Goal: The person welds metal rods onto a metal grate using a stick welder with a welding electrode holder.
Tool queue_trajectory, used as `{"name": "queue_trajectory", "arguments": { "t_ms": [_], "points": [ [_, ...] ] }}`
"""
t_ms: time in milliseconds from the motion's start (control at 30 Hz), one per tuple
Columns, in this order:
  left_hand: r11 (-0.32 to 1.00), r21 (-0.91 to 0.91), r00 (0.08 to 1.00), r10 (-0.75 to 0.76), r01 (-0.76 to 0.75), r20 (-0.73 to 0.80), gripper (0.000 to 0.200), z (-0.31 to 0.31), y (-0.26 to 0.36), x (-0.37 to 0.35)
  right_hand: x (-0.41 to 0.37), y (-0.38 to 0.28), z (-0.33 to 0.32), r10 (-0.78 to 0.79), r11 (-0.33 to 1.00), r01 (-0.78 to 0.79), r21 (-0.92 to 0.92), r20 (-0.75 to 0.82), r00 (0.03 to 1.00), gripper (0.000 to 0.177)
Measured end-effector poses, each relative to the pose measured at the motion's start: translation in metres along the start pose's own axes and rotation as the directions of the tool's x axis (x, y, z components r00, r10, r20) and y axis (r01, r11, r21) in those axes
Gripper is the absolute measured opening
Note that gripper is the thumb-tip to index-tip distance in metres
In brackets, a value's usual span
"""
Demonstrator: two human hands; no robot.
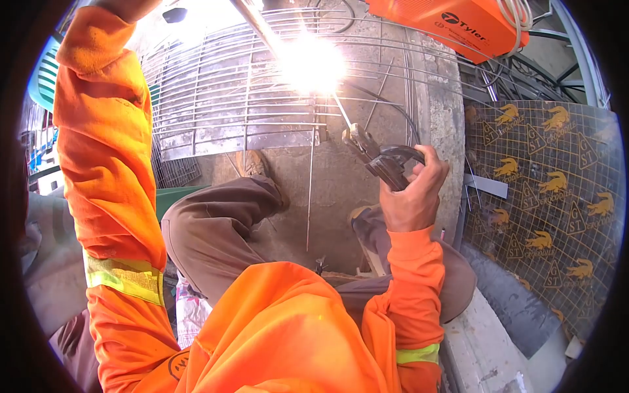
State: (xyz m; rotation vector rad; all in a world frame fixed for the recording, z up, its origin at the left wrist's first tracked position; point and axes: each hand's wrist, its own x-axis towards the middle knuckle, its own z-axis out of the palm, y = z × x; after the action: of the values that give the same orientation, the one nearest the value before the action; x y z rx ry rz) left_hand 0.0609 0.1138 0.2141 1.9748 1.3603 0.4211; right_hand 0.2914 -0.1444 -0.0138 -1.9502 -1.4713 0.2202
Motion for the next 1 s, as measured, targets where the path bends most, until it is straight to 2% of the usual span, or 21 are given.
{"name": "queue_trajectory", "arguments": {
  "t_ms": [67,100,167,300,400,500,600,700,800,833,900,933,1000],
  "points": [
    [0.964,0.083,0.967,0.246,-0.251,0.065,0.049,-0.004,-0.014,0.001,-0.005,0.007,0.006,0.011,0.991,-0.006,0.131,-0.038,0.999,0.072],
    [0.962,0.188,0.98,0.187,-0.197,0.072,0.048,-0.006,-0.009,0.002,-0.006,0.009,0.007,0.018,0.98,-0.007,0.197,-0.056,0.998,0.073],
    [0.947,0.29,0.99,0.124,-0.139,0.072,0.048,-0.007,-0.009,0.002,-0.006,0.009,0.004,0.024,0.994,-0.018,0.105,-0.057,0.998,0.075],
    [0.946,0.195,0.965,0.243,-0.258,0.098,0.05,-0.01,-0.022,0.008,-0.004,0.005,0.002,0.003,0.999,0.0,0.048,-0.056,0.998,0.075],
    [0.933,0.266,0.969,0.244,-0.242,0.025,0.052,0.002,-0.03,0.013,-0.004,0.006,0.002,0.009,0.999,-0.007,0.045,-0.036,0.999,0.075],
    [0.858,0.418,0.915,0.383,-0.299,-0.131,0.052,0.014,-0.02,-0.004,-0.006,0.006,0.002,0.019,0.999,-0.018,0.032,-0.021,1.0,0.075],
    [0.932,0.25,0.964,0.267,-0.263,0.017,0.055,-0.007,-0.021,0.011,-0.005,0.005,0.003,0.015,1.0,-0.014,0.027,-0.017,1.0,0.075],
    [0.949,0.226,0.972,0.194,-0.221,0.136,0.054,-0.01,-0.011,0.003,-0.004,0.004,0.004,0.015,0.999,-0.015,0.028,-0.014,1.0,0.075],
    [0.904,0.359,0.972,0.225,-0.232,0.063,0.049,0.003,-0.004,-0.001,-0.003,0.003,0.004,-0.004,1.0,0.004,0.03,-0.017,1.0,0.076],
    [0.954,0.275,0.989,0.141,-0.123,-0.047,0.045,0.013,0.005,-0.001,-0.003,0.007,0.006,-0.032,0.999,0.032,0.026,-0.022,0.999,0.076],
    [0.984,0.179,0.988,0.045,-0.018,-0.15,0.042,0.011,0.007,-0.001,-0.003,0.007,0.007,-0.029,0.999,0.03,0.025,-0.011,1.0,0.078],
    [0.967,0.23,0.993,0.118,-0.108,-0.028,0.041,0.0,0.0,-0.001,-0.004,0.008,0.007,-0.029,0.999,0.029,0.025,-0.011,1.0,0.078],
    [0.942,0.269,0.978,0.183,-0.203,0.097,0.041,-0.002,-0.005,-0.002,-0.005,0.01,0.007,-0.006,1.0,0.006,0.003,-0.002,1.0,0.079]
  ]
}}
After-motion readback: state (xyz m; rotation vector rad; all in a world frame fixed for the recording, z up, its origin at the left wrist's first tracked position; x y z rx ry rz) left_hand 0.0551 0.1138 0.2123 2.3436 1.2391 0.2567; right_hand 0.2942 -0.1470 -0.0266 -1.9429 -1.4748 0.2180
